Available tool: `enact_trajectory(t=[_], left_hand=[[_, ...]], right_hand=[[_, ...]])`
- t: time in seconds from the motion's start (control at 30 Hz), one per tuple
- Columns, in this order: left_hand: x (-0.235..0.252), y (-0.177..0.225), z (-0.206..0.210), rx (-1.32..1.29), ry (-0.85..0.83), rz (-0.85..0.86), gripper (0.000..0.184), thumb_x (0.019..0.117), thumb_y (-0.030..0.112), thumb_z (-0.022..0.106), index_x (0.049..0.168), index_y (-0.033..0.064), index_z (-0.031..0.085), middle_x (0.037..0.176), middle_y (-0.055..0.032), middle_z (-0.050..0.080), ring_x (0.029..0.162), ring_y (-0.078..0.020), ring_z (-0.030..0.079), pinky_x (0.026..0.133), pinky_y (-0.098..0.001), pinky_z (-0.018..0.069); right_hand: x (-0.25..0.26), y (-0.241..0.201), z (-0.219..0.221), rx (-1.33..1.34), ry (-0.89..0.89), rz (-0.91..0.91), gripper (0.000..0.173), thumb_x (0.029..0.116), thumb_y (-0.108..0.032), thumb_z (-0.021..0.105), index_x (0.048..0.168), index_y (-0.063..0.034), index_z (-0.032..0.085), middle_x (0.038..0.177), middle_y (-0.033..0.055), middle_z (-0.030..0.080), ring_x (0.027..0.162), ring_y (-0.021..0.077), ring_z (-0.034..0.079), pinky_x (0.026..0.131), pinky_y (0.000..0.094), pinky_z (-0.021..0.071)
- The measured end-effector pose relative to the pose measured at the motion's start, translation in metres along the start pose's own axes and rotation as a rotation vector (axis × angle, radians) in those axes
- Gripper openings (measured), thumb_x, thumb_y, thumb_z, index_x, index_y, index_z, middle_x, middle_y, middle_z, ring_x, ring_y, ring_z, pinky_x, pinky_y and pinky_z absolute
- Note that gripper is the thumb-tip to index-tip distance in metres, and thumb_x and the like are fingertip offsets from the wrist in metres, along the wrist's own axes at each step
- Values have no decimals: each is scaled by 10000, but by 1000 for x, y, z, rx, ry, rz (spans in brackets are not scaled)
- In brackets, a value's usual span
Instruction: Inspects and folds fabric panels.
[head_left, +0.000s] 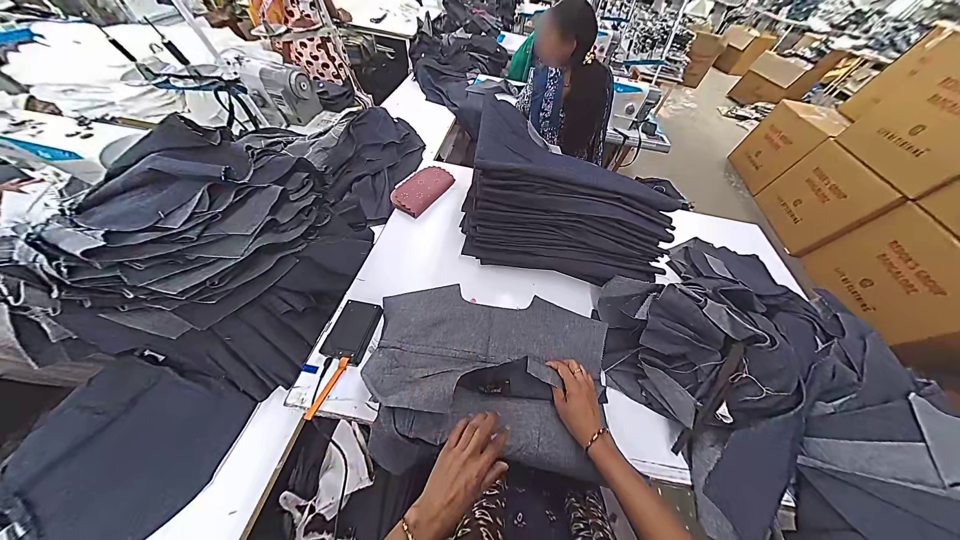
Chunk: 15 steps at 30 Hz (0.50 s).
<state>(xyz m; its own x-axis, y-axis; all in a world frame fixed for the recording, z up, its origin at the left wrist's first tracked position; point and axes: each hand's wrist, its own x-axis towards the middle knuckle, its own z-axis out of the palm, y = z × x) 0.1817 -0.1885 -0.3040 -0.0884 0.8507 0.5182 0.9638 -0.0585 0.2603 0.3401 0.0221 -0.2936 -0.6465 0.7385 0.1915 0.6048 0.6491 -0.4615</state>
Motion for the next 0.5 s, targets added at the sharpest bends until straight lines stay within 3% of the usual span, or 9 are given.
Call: enact_trajectory(t=[0.03,0.07,0.1,0.13,0.2,0.3,0.4,0.5], left_hand=[[7,-3,-5,61,57,-64,391,1011,501,528,1277,249,664,1317,-83,641,1252,-262,592,1065,-460,438],[18,-10,-14,100,65,-152,438,989,495,581,1351,250,615,1378,-112,602,1311,-305,549,1107,-543,370],[30,-22,-26,81,20,-240,534,887,367,724,1373,165,633,1362,-212,613,1291,-422,569,1073,-683,355],[46,-38,-40,12,-98,-367,563,820,180,806,1351,77,650,1324,-279,621,1263,-498,571,1067,-763,314],[80,-87,-62,-68,-381,-619,416,850,-4,720,1265,22,694,1243,-261,676,1226,-468,604,1124,-715,285],[129,-152,-75,-29,-615,-760,322,943,49,621,1254,-14,677,1277,-275,645,1256,-463,569,1092,-673,339],[162,-197,-58,-46,-739,-829,333,1032,201,565,1260,-21,662,1276,-276,647,1245,-455,586,1061,-663,381],[168,-220,-37,-99,-683,-940,343,1029,234,594,1250,-24,639,1253,-291,640,1227,-467,583,1042,-678,382]], right_hand=[[0,0,-3,25,-4,4,332,823,-8,655,1138,-25,758,1120,235,715,1060,461,672,917,640,495],[1,-1,-8,53,-16,12,327,833,-3,654,1139,-35,764,1116,219,725,1061,441,681,922,636,499],[5,0,-15,82,-36,22,309,859,-7,643,1140,-41,768,1108,204,735,1058,416,692,922,626,506],[12,1,-22,97,-54,31,276,898,-30,638,1140,-47,770,1102,190,741,1051,390,703,923,607,518],[43,2,-40,81,-99,43,243,969,-102,615,1152,-53,768,1114,176,744,1063,360,706,951,575,521],[100,-2,-60,-46,-261,95,312,1050,-226,534,1200,-40,734,1187,177,725,1143,345,678,1011,545,485],[148,0,-46,-156,-455,175,394,1086,-322,465,1243,-23,668,1223,205,682,1185,353,641,997,554,464],[161,22,-8,-145,-365,120,420,1081,-353,461,1208,2,647,1132,214,702,1097,367,677,933,544,498]])
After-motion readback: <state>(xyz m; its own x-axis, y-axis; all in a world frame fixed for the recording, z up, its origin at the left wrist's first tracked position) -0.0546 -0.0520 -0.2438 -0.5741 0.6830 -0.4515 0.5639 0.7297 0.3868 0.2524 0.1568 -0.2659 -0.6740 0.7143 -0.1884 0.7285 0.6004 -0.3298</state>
